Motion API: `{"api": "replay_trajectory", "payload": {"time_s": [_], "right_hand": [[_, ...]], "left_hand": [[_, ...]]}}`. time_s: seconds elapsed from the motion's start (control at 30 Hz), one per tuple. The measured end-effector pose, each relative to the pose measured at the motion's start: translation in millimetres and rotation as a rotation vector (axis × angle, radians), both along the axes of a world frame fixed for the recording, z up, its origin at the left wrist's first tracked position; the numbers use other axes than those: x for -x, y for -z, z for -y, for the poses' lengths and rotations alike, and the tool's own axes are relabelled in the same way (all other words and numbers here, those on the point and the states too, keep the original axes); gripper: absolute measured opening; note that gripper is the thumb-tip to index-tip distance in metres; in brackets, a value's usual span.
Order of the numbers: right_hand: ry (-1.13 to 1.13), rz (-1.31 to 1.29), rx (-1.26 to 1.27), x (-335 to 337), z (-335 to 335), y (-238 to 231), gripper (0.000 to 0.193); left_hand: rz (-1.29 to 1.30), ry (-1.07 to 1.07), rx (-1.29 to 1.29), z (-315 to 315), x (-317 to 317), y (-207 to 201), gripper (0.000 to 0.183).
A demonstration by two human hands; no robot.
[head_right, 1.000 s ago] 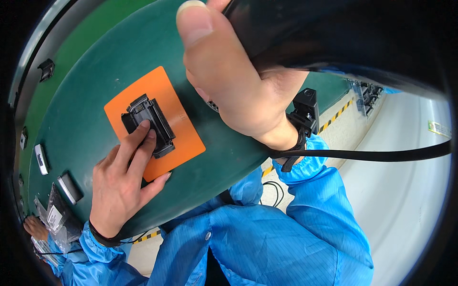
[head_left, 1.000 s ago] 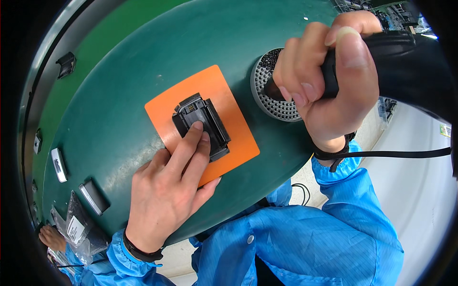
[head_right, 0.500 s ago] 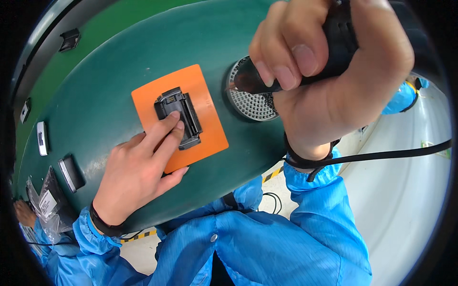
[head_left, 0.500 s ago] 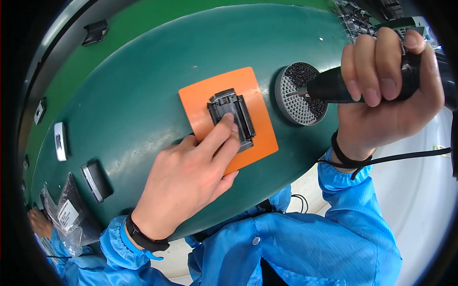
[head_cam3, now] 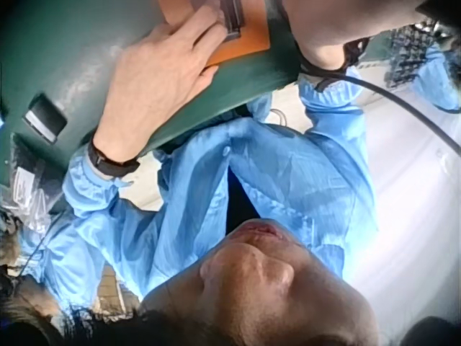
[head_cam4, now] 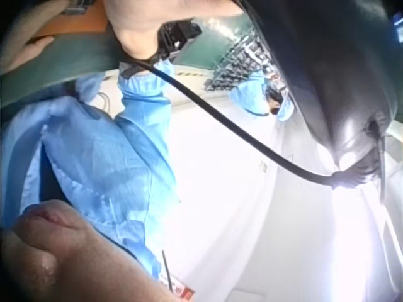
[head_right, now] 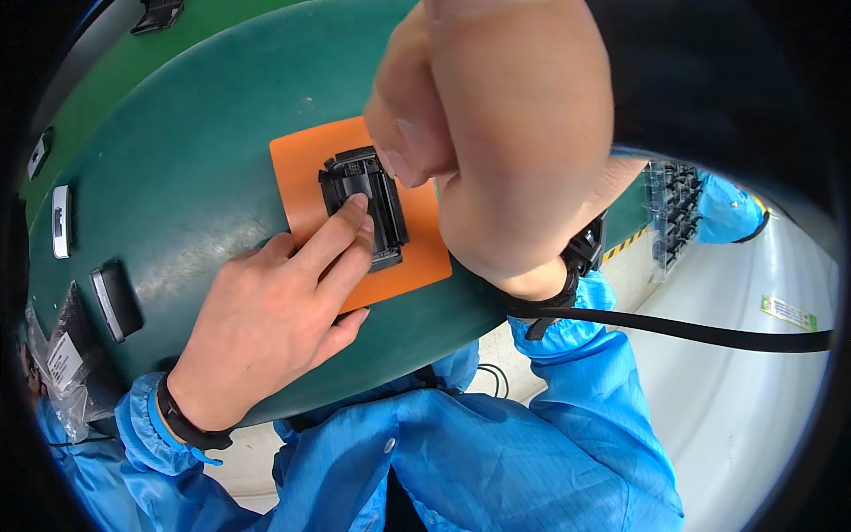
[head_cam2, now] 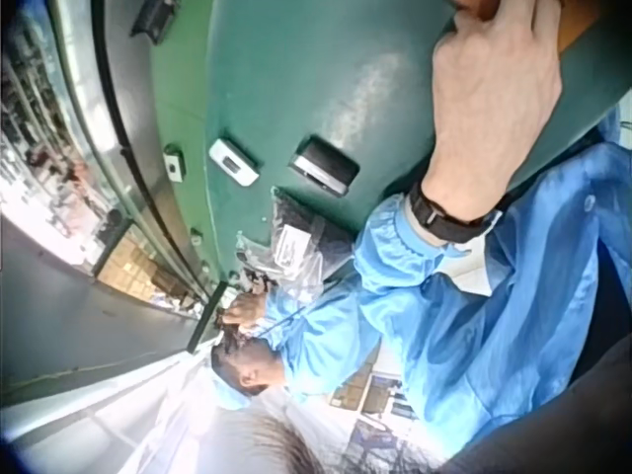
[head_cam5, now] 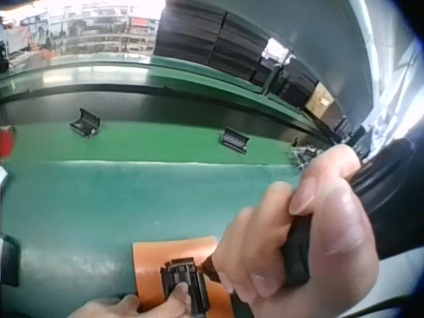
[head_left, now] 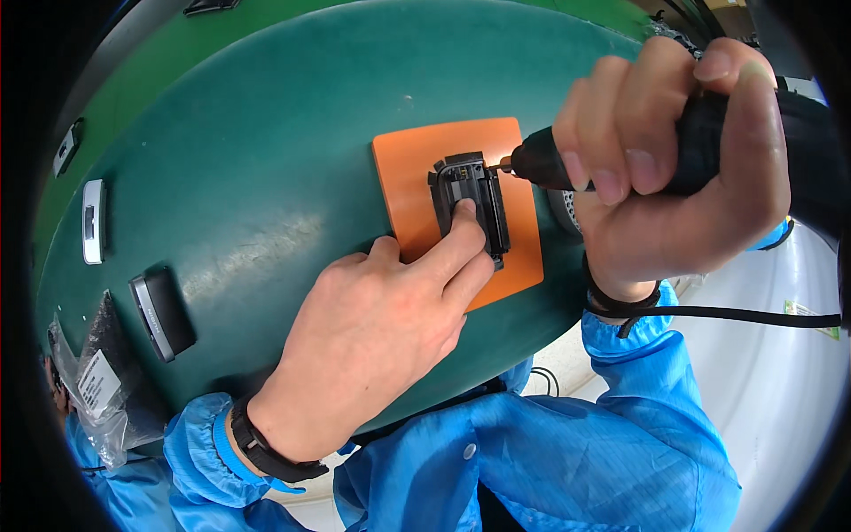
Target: The person is assembling a small electronic component, possibly a toner cartridge part, using an electric screwdriver.
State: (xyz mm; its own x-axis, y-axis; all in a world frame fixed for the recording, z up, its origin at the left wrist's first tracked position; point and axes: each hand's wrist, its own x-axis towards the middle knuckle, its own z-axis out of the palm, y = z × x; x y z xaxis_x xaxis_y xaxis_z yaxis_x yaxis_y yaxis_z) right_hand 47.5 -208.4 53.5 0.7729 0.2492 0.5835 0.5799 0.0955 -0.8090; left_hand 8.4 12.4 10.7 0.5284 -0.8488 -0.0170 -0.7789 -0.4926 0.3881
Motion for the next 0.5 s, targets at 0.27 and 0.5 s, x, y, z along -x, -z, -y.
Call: {"api": "replay_trajectory", "payload": {"time_s": [0.27,0.5], "right_hand": [[-0.067,0.001,0.005,-5,-1,7,0.040],[-0.085,-0.006,-0.001,-8,-7,12,0.040]], "left_hand": [[-0.018,-0.002,0.022,3,0,2,0.061],[-0.022,-0.006,0.004,1,0,0,0.062]]}}
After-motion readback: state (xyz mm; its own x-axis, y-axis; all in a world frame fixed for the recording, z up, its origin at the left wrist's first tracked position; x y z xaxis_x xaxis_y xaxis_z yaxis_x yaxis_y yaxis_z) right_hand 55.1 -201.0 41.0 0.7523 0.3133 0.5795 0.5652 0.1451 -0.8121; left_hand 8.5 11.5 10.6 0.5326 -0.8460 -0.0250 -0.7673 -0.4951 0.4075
